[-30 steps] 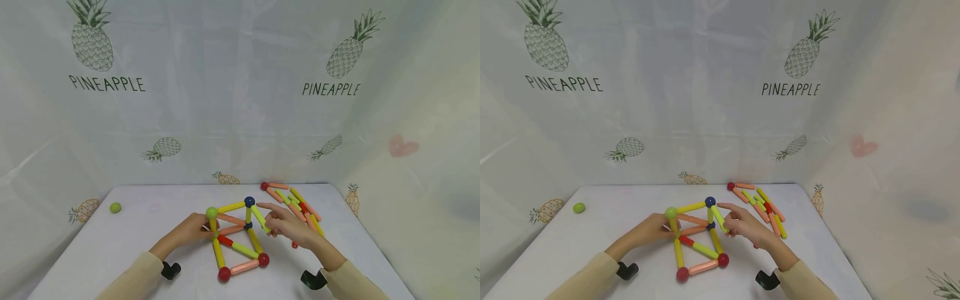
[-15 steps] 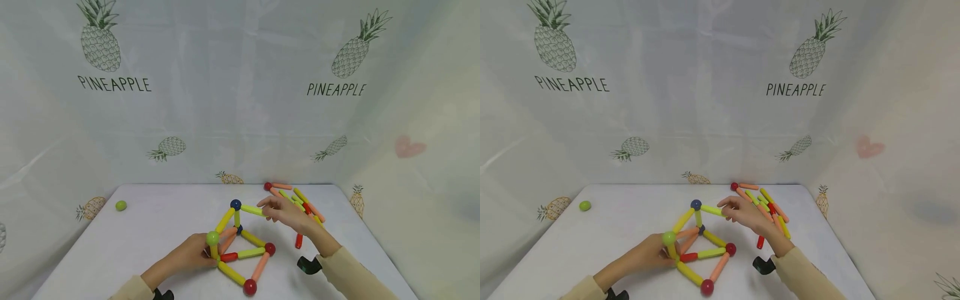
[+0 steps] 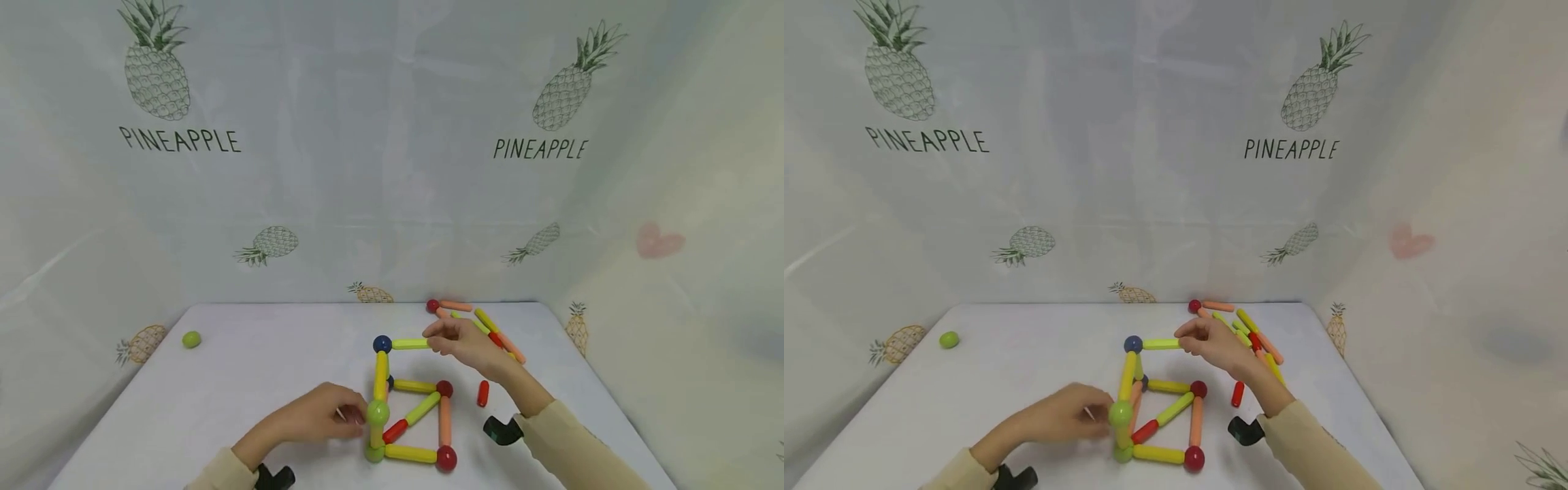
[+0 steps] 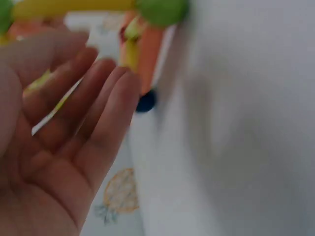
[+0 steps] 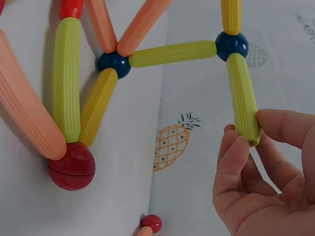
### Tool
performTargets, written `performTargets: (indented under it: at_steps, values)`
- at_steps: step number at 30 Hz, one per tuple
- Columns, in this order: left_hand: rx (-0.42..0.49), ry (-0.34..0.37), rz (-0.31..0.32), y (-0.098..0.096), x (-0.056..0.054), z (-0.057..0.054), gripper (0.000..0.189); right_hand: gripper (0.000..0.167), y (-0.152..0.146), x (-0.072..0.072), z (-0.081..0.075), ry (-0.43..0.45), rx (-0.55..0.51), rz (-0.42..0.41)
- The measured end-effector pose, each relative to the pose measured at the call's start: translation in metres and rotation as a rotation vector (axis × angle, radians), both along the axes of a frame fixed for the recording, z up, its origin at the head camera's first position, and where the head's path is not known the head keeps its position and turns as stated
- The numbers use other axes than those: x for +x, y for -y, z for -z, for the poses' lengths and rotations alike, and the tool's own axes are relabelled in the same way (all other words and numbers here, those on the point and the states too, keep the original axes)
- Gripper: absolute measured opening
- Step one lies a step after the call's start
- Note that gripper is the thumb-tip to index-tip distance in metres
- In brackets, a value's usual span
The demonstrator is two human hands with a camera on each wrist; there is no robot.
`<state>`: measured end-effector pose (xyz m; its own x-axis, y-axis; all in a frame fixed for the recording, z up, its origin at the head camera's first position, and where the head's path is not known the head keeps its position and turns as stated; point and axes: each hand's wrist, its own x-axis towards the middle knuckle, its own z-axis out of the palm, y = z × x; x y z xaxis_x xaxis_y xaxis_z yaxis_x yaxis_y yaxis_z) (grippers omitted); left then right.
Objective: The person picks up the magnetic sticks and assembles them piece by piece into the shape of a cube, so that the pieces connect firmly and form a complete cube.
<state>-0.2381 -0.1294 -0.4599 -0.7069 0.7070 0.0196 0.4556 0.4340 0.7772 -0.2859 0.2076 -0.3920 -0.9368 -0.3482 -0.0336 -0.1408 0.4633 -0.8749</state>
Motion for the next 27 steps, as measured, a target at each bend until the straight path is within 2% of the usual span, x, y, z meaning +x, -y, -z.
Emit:
performTargets:
  at_steps: [1,4,6,7,8,10,16,23,27]
  values:
    - [0.006,-0.034,-0.042,0.005,-0.006,-0.007,0.013,0.026,0.0,0.001,-0.001,-0.01,0.007,-0.001]
    - [0.059,-0.162,-0.237,0.007,-0.023,-0.028,0.014,0.023,-0.002,0.004,-0.002,-0.042,0.017,0.003]
    - [0.105,-0.221,-0.329,0.0,-0.032,-0.04,0.018,0.024,-0.004,0.007,-0.003,-0.051,0.011,0.003]
    - [0.126,-0.235,-0.351,-0.005,-0.036,-0.044,0.021,0.024,-0.005,0.008,-0.003,-0.05,0.007,0.003]
    - [0.141,-0.247,-0.353,-0.01,-0.039,-0.048,0.023,0.025,-0.005,0.009,-0.002,-0.046,0.003,0.005]
    - [0.157,-0.254,-0.317,-0.021,-0.046,-0.054,0.027,0.025,-0.005,0.01,0.0,-0.036,-0.004,0.009]
    - [0.127,-0.212,-0.191,-0.046,-0.057,-0.062,0.035,0.026,-0.002,0.016,0.0,-0.012,-0.008,0.034]
    - [0.05,-0.192,-0.111,-0.059,-0.065,-0.062,0.029,0.023,-0.002,0.016,-0.001,-0.05,-0.014,0.008]
    - [0.046,-0.195,-0.092,-0.066,-0.066,-0.061,0.024,0.023,-0.003,0.017,-0.001,-0.054,-0.018,0.019]
